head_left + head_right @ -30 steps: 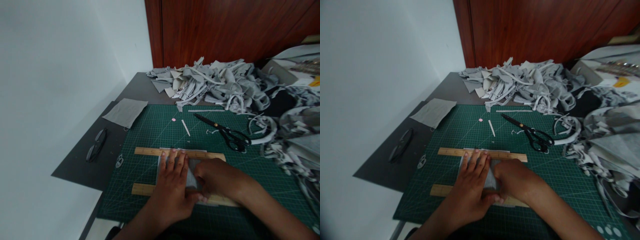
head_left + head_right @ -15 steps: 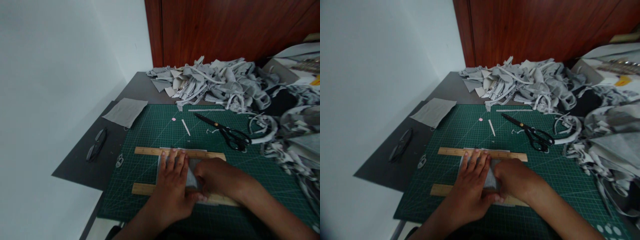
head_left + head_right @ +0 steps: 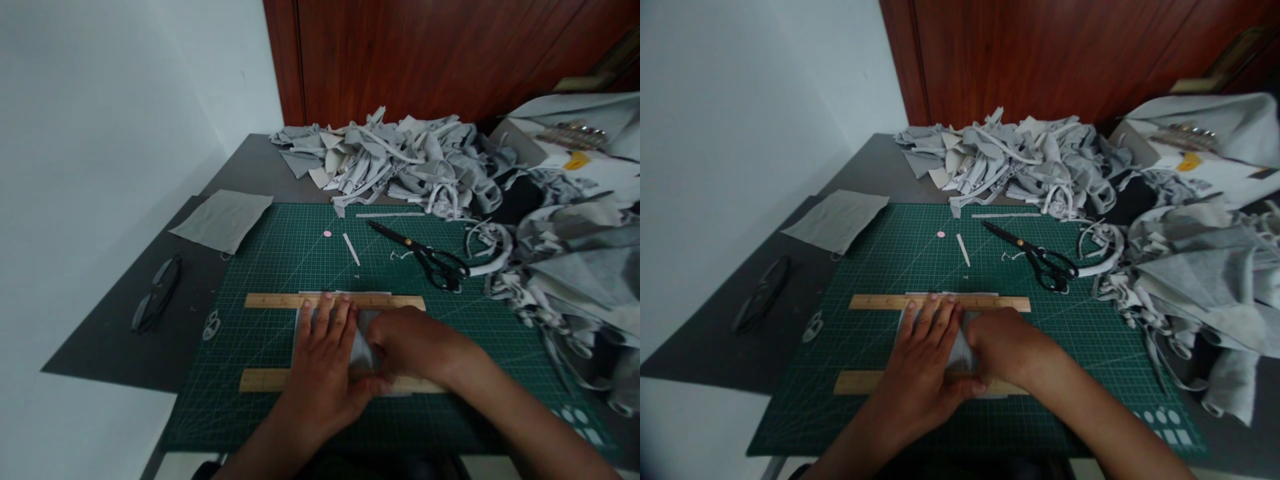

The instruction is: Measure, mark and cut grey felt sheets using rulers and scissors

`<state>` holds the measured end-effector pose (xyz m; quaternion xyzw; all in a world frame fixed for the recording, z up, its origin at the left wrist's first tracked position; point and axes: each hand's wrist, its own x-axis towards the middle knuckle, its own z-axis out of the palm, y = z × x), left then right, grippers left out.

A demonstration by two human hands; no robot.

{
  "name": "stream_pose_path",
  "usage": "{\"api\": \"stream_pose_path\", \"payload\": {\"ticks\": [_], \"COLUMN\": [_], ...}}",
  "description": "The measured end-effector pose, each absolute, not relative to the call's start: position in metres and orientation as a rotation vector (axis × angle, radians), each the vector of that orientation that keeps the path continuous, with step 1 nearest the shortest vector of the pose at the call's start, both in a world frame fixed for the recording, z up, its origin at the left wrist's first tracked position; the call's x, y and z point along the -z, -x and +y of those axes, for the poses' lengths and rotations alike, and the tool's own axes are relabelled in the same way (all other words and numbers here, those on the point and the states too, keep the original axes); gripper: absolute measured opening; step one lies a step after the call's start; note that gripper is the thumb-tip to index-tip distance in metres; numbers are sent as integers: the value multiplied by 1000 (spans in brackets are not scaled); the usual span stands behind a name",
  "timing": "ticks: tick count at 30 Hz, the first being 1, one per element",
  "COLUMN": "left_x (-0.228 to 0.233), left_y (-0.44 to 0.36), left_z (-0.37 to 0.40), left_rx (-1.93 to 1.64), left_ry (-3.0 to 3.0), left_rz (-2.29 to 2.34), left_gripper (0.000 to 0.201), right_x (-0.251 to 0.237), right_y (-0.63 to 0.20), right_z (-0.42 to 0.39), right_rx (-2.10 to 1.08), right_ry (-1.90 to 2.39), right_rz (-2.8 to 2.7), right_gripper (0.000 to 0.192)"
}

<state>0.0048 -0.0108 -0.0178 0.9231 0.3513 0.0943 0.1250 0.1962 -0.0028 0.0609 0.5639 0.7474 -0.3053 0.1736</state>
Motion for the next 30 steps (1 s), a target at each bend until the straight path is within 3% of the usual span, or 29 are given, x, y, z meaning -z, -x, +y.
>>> {"api": "stream_pose_path", "payload": {"ticks": [8, 30], "left_x": [22, 23], "left_y": [-7, -7], "left_z": [-11, -12], "left_rx": [-302, -323], "left_ry": [-2729, -2753], "left_rz": [1052, 1073], "left_gripper": [97, 97], "right_x": [-64, -65], "right_y": [-194, -193], "right_z": [-3, -1], "right_rx": [836, 813], "right_ry": [-1589, -1560], "right_rz": [2125, 2120], "right_gripper": [15, 22]}}
